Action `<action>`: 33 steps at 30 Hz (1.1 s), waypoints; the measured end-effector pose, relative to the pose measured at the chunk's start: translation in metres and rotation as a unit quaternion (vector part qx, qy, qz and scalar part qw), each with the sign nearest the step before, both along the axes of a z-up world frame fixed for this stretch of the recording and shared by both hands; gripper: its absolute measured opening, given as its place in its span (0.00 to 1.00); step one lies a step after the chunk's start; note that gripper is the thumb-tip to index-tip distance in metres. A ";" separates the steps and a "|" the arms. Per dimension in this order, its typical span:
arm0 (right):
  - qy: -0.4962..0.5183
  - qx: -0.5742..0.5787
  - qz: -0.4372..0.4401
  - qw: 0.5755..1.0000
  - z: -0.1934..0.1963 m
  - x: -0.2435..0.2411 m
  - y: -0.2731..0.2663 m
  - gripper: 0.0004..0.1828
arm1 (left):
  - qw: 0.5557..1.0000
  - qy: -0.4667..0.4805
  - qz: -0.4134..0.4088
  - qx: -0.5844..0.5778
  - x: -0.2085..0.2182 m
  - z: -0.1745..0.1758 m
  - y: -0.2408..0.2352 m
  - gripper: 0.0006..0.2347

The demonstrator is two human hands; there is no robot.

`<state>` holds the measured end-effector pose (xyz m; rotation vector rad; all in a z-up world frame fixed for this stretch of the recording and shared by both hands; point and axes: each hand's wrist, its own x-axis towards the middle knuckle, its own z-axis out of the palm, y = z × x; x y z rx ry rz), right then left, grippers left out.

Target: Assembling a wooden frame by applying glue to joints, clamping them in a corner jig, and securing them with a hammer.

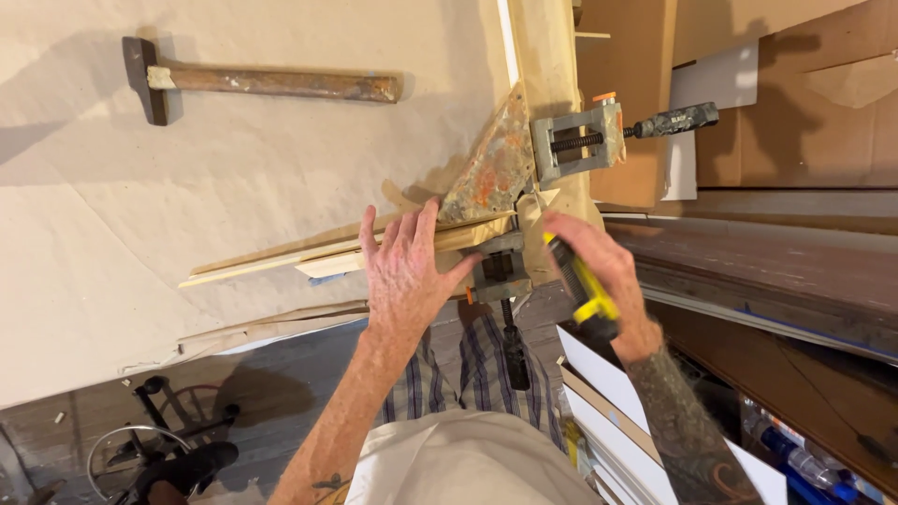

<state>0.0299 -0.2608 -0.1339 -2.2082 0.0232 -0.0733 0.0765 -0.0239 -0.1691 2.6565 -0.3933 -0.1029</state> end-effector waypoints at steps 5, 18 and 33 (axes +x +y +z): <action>0.003 0.015 -0.003 1.000 -0.032 -0.009 -0.017 0.18 | 1.000 0.008 -0.004 -0.002 0.000 0.000 0.000 0.37; -0.013 0.040 0.079 0.996 -0.015 -0.004 -0.007 0.17 | 1.000 0.014 -0.004 -0.011 0.002 0.000 0.000 0.37; -0.012 -0.007 0.027 1.000 -0.021 -0.008 -0.012 0.12 | 1.000 0.015 -0.002 -0.007 -0.001 0.001 0.001 0.37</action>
